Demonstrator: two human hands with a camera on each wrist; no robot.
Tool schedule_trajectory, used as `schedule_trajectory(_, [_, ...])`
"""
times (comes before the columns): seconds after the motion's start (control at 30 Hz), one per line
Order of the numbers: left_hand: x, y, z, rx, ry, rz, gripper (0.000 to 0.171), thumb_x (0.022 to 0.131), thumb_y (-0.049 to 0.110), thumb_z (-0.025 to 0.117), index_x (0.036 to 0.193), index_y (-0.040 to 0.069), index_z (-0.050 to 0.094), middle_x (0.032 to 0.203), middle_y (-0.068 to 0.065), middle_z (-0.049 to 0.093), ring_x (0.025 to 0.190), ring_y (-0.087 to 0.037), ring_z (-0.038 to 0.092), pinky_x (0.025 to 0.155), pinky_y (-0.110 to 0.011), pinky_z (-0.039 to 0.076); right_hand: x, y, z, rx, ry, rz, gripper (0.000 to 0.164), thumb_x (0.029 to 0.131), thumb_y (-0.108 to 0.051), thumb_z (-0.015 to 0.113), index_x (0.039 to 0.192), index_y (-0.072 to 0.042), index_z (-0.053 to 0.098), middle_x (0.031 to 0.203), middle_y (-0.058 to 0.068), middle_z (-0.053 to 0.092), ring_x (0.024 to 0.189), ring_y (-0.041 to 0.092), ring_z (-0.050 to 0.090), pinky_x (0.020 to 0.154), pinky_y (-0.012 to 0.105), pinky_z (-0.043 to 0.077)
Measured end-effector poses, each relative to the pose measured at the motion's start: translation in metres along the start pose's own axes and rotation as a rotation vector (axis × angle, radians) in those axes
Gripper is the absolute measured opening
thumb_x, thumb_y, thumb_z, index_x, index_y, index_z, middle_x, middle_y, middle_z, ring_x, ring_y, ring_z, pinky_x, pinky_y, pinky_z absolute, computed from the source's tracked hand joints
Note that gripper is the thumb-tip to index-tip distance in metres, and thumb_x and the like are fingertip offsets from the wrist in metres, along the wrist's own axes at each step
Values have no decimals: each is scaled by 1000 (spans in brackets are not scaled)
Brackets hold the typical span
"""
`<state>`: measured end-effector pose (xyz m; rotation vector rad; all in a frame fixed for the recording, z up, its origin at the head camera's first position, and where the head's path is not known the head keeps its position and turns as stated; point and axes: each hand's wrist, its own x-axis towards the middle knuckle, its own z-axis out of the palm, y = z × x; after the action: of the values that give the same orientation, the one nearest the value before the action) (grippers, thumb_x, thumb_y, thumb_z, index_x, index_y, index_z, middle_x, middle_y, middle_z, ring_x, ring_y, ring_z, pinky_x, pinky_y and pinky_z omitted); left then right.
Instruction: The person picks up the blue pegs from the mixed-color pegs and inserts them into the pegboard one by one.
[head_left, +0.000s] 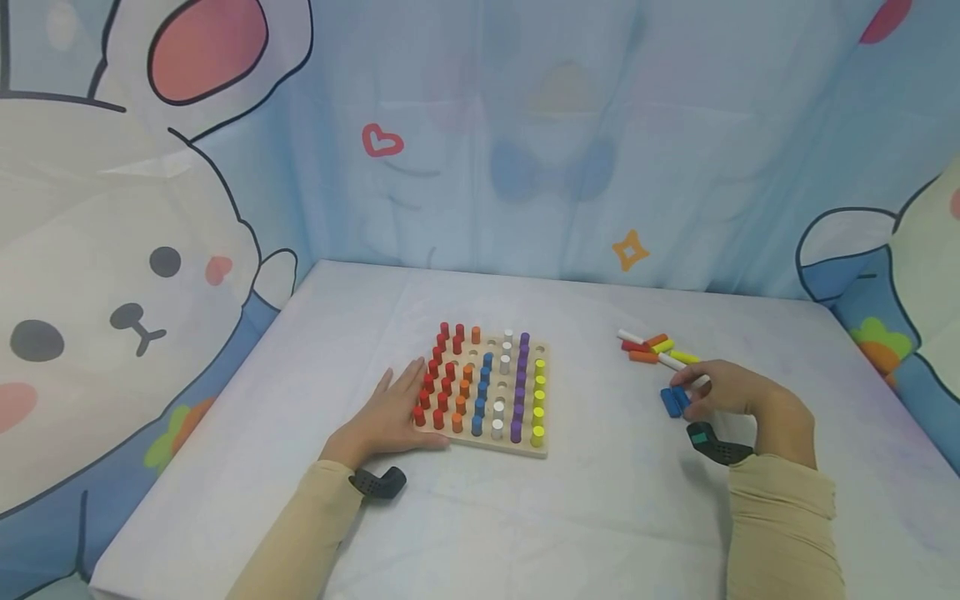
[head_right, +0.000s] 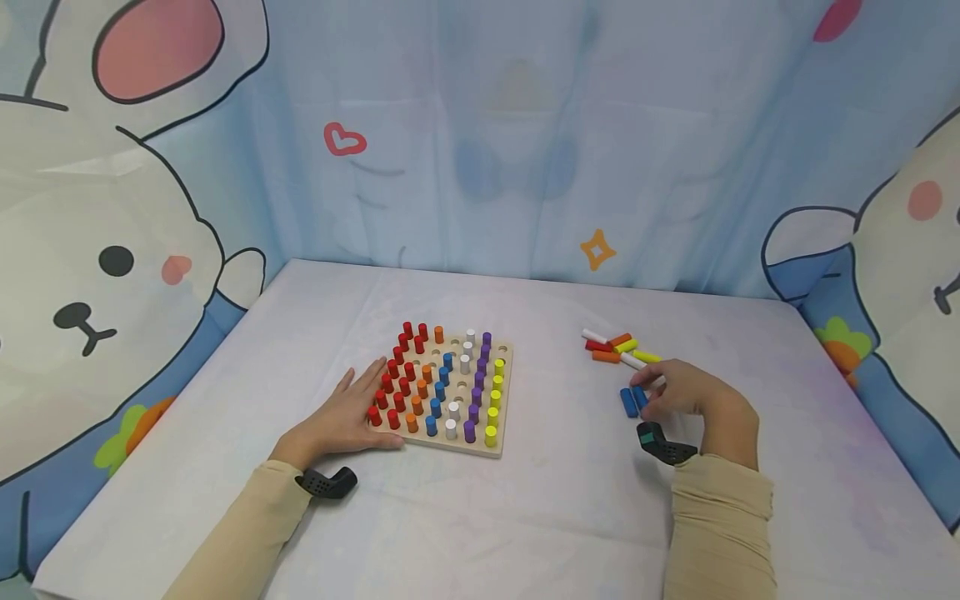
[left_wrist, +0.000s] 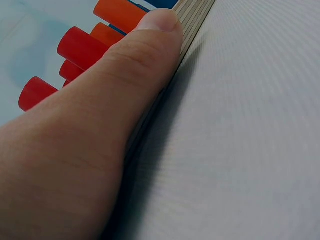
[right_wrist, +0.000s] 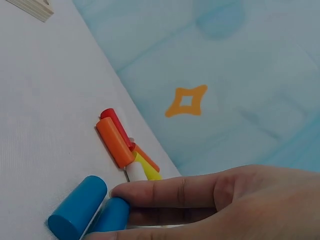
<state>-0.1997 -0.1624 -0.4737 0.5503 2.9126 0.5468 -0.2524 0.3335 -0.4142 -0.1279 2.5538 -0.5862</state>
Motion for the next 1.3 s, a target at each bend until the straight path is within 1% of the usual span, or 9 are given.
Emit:
schedule_trajectory(0.27, [0,0,-1,-7,1,2,125,64,78,63,154,11,7,162,-3,7,149,-17,5,122,-44,-3,-2,-9,-1,-19,12,5,57,78,-21,75,128,-2,54,113,24,59,104,39,53,87,64,44])
schedule_trajectory(0.43, [-1,0,-1,-9,-1,1,125,64,79,63,154,11,7,162,-3,7,149,-16,5,122,-44,-3,-4,-14,-2,-42,36,-3,59,77,-23,76,128,-1,54,118,29,57,107,43,54,87,66,43])
schedule_trajectory(0.6, [-2,1,-2,-16,-2,5,126,64,78,63,154,11,7,162,-3,7,149,-17,5,121,-45,-3,-8,-22,-5,-53,80,-6,59,79,-23,75,129,-2,53,117,29,57,107,43,51,83,64,46])
schedule_trajectory(0.8, [-2,1,-2,-17,0,0,125,64,78,64,154,11,7,162,-3,7,149,-16,5,122,-44,-3,-11,-33,-9,-52,135,-33,55,82,-20,72,130,-2,51,115,27,57,104,40,50,80,57,50])
schedule_trajectory(0.93, [-1,1,-2,-21,-2,-4,125,64,77,64,154,12,7,162,-2,7,149,-16,5,122,-44,-3,-10,-43,-8,-51,170,-65,52,84,-21,71,127,-2,51,114,26,58,102,39,53,79,53,52])
schedule_trajectory(1.07, [-1,1,-1,-22,0,-5,125,64,77,65,154,12,7,162,-2,7,149,-15,5,122,-43,-3,-6,-53,-4,-20,207,-115,51,85,-21,70,128,-3,51,115,24,59,102,36,56,79,49,53])
schedule_trajectory(1.2, [-1,1,-1,-20,-3,-6,125,64,78,64,154,12,7,162,-2,6,149,-15,4,122,-43,-3,-2,-63,0,-29,257,-203,51,84,-17,70,129,-1,53,110,19,60,103,34,58,79,43,54])
schedule_trajectory(1.3, [-1,2,-2,-15,-6,-9,125,64,77,64,154,12,7,162,-1,6,149,-15,4,122,-43,-3,0,-69,1,-52,304,-256,51,83,-14,71,129,0,54,113,19,58,107,37,57,82,45,54])
